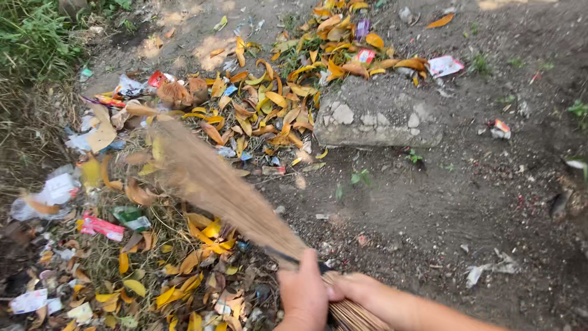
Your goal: The person sweeps yellow leaves and trash on the ground into a pile using a small bundle of sticks held by hand.
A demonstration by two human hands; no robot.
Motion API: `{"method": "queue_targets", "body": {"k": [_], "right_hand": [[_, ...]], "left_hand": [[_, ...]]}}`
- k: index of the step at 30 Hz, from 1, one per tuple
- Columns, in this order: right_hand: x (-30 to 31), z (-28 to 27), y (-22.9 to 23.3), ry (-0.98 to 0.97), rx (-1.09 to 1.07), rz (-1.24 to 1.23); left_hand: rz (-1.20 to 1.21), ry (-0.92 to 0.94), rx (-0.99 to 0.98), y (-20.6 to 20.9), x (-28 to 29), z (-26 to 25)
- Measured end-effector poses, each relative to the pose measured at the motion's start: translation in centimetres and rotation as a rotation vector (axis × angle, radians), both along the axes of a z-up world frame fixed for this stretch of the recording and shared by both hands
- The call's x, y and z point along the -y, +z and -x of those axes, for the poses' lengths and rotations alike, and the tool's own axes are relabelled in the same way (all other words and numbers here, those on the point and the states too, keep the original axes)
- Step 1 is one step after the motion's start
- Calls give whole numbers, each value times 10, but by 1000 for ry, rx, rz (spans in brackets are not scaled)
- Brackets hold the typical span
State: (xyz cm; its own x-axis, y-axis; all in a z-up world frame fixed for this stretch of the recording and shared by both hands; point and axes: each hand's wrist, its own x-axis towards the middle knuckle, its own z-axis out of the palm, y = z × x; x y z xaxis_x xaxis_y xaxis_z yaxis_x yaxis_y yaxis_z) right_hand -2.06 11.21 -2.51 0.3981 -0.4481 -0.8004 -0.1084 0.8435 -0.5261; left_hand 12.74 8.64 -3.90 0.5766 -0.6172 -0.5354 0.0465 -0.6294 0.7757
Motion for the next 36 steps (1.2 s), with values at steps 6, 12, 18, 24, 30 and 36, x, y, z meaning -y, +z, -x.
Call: {"method": "queue_targets", "body": {"k": [6, 12, 18, 24, 30, 36], "right_hand": [[35, -41, 8, -408, 97, -192], [119, -61, 37, 384, 172, -188], [95, -9, 66, 436, 43, 43], [36, 25, 71, -242, -167, -216], [88, -41, 21, -129, 49, -325], [84, -27, 35, 286, 269, -283]], "left_hand": [[-413, -485, -784, -27, 74, -4], [-28, 239, -581, -3, 75, -56], [-33, -31, 41, 31, 23, -10], [-251, -554, -275, 65, 35, 18], [-198, -491, -318, 70, 36, -16], [-103, 59, -1055, 83, 8, -32]]}}
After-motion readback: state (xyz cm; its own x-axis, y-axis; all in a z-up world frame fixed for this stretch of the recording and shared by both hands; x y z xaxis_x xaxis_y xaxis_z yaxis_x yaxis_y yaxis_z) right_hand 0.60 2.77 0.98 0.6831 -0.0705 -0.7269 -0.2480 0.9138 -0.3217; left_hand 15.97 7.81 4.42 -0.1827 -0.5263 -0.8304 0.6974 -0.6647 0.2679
